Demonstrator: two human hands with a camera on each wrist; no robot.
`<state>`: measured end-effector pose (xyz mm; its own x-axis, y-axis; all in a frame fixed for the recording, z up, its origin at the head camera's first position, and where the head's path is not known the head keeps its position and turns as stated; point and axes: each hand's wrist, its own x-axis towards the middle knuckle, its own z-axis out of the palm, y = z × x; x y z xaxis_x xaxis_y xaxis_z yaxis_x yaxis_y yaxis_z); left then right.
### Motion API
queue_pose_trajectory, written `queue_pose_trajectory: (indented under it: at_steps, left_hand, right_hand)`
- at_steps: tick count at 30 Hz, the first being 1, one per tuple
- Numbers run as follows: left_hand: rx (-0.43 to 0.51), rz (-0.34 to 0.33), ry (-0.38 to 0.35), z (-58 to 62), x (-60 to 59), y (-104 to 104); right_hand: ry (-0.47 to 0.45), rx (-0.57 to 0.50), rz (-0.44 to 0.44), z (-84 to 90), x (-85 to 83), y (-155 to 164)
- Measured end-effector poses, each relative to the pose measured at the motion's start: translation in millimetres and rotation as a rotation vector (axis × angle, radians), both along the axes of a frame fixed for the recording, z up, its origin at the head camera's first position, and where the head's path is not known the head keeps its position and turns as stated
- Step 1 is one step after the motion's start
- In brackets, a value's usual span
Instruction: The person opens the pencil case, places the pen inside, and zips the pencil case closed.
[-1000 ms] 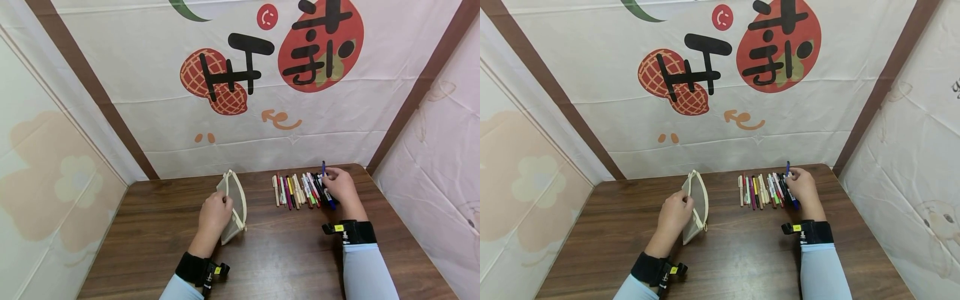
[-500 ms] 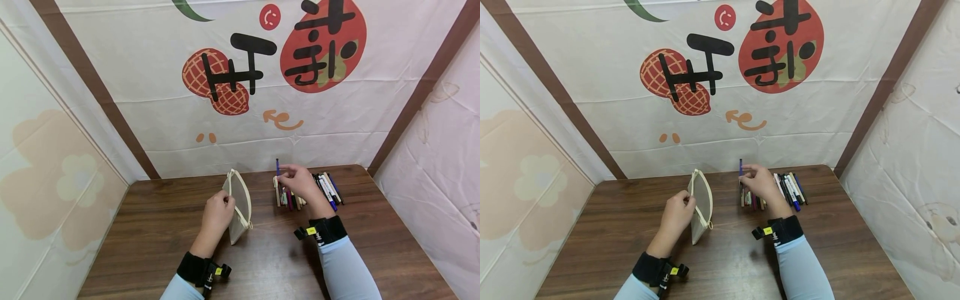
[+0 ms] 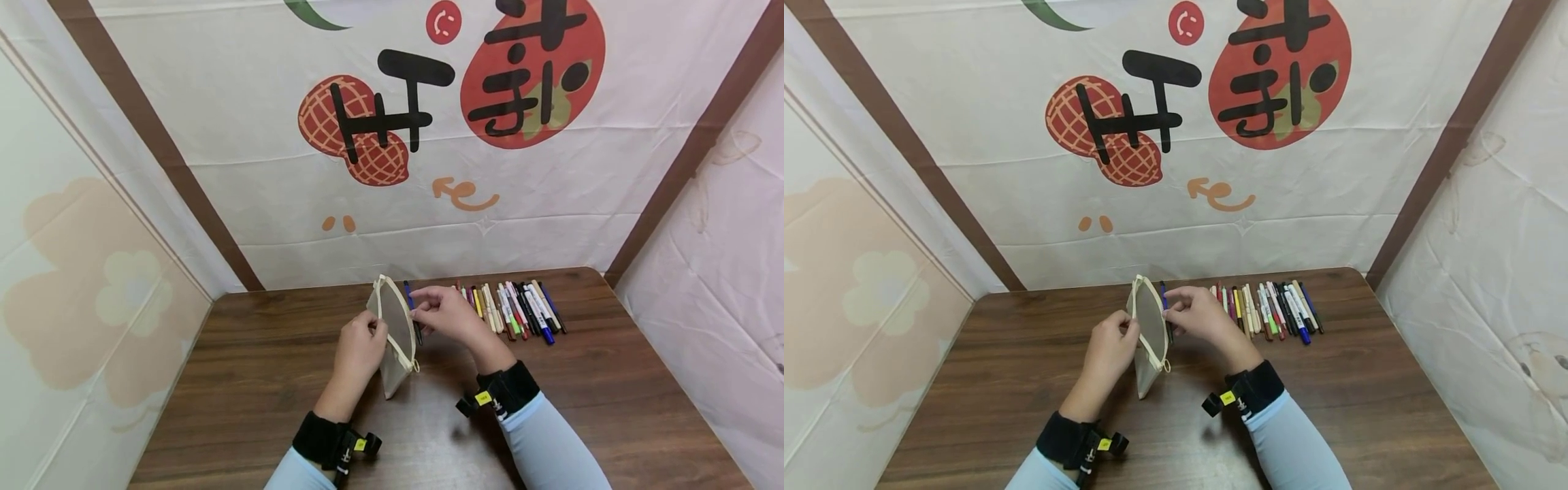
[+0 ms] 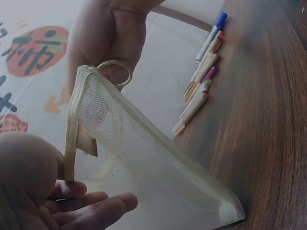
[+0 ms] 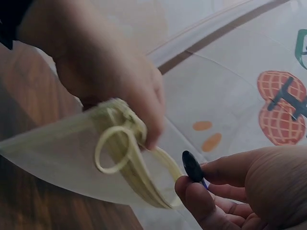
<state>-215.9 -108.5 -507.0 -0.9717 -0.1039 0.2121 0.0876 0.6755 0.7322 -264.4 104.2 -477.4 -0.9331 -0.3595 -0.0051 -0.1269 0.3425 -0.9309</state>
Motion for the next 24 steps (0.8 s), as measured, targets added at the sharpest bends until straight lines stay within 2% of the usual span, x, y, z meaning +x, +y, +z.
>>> queue_pose_trajectory:
  at_steps: [6, 13, 16, 20, 24]
  left_hand:
    - [-0.022, 0.009, 0.013, -0.7, -0.1, 3]
    - [-0.041, 0.009, 0.025, 1.0, 0.7, 5]
    - [-0.044, 0.018, 0.044, 1.0, 0.4, 5]
    - [-0.041, 0.03, 0.04, 1.3, 0.4, 4]
    - [-0.027, 0.028, 0.016, 1.5, -0.1, 3]
  right_hand:
    - [-0.019, 0.009, 0.023, -3.1, 5.3, -11]
    - [0.059, 0.11, -0.002, -5.0, 9.9, -21]
    - [0.065, 0.128, -0.002, -4.8, 11.4, -24]
    - [0.05, 0.111, 0.014, -2.1, 12.0, -23]
    - [0.079, 0.099, 0.012, 2.5, 9.5, -15]
